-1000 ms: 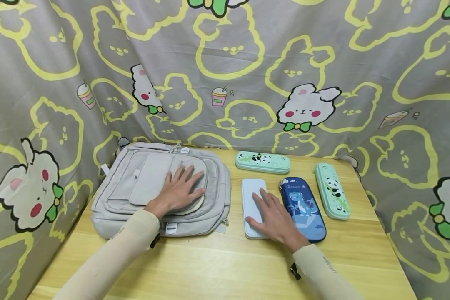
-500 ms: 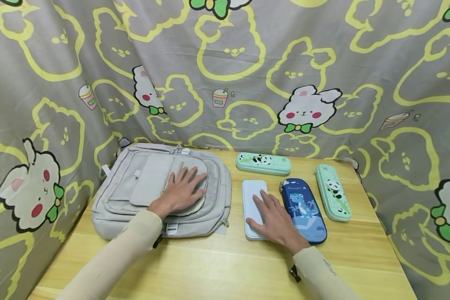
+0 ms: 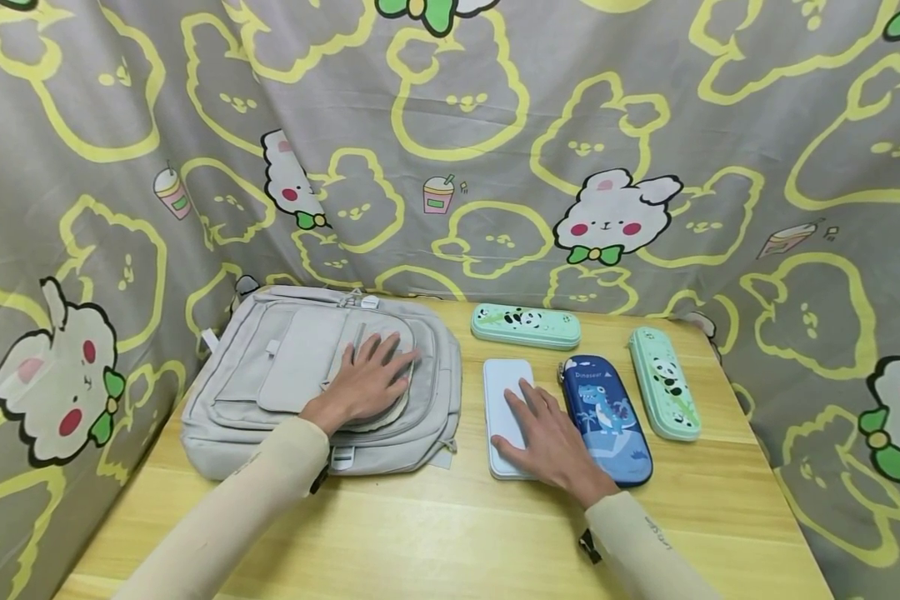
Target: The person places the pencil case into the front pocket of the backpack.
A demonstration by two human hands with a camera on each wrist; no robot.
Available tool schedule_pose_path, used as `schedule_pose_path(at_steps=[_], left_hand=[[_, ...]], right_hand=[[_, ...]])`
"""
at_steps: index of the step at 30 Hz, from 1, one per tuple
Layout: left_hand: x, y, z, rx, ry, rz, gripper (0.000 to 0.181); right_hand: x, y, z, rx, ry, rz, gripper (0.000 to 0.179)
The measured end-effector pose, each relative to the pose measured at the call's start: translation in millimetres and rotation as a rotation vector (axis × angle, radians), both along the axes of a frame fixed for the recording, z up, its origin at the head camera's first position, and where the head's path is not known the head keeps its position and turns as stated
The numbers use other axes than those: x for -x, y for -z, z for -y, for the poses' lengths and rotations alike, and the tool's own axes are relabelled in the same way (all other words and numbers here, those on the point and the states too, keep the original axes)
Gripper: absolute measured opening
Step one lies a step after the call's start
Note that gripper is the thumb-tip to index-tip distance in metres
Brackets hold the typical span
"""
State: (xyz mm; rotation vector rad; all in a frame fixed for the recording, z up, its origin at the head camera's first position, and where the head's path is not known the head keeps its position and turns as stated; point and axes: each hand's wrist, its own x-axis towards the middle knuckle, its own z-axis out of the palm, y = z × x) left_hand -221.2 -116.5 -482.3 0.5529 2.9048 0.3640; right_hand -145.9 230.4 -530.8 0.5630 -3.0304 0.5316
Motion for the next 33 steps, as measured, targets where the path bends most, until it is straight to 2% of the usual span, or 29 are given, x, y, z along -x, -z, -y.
schedule_pose_path(at_steps=[12,18,23,33], left_hand=[[5.0,-4.0,-7.3,0.003,-0.001,0.023,0.053],[9.0,-6.3,-12.6,0.001,-0.014,0.001,0.052],[12.0,-6.0,-16.1,0.022,-0.015,-0.005,0.052],[17.9,-8.5,-19.7,0.063,-0.026,0.024,0.052]], right_hand=[[0.5,0.9,-0.7,-0.005,-0.001,-0.007,0.084],[0.9,1.7,-0.6,-0.006,0.0,0.002,0.084],[0.5,2.1,0.2,-0.004,0.0,-0.001,0.084],[-0.3,0.8,0.5,0.001,-0.001,-0.01,0.084]])
